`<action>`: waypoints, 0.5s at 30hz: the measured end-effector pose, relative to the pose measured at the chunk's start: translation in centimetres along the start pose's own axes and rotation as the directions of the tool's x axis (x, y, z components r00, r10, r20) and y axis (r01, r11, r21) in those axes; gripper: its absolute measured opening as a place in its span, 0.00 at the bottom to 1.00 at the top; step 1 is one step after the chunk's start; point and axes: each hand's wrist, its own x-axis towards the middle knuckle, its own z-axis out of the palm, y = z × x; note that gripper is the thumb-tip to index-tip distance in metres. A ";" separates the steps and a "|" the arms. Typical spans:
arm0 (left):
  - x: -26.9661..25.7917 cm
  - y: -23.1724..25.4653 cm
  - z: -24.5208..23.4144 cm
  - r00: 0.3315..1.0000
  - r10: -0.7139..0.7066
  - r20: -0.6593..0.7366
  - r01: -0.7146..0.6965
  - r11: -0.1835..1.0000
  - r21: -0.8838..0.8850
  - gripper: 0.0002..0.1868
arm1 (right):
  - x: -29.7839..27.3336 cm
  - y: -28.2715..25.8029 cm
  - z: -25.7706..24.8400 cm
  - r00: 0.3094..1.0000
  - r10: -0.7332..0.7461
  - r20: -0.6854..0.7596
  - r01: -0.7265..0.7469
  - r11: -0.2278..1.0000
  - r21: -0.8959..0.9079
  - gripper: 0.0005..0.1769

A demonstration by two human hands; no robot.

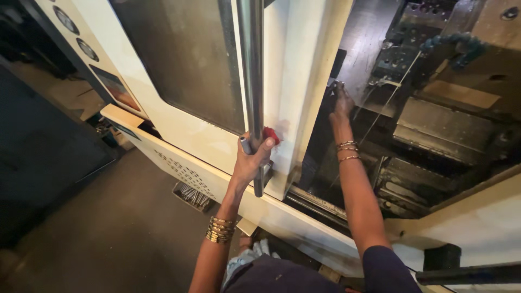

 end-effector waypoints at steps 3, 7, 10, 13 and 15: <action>0.3 0.2 0.3 0.999 0.043 -0.024 -0.040 0.996 0.082 0.16 | 0.6 -0.4 0.3 0.996 -0.035 -0.079 0.024 0.990 -0.142 0.27; -0.9 0.0 0.3 0.998 0.010 -0.057 -0.004 0.995 0.096 0.16 | -0.1 0.9 -0.5 0.988 0.023 -0.150 -0.051 0.982 -0.184 0.28; 0.0 0.4 0.4 0.998 0.041 -0.041 -0.038 0.997 0.068 0.15 | 1.0 0.1 0.3 0.998 -0.015 -0.063 0.011 0.998 -0.063 0.24; -0.1 0.1 0.2 1.000 0.013 -0.011 -0.013 1.000 0.004 0.15 | 0.7 0.5 -0.3 0.999 -0.020 -0.043 0.018 0.999 -0.032 0.19; 0.1 0.0 0.1 1.000 0.010 0.003 -0.010 1.000 -0.014 0.14 | 0.9 0.4 -0.2 0.999 0.037 -0.027 -0.036 0.999 0.022 0.17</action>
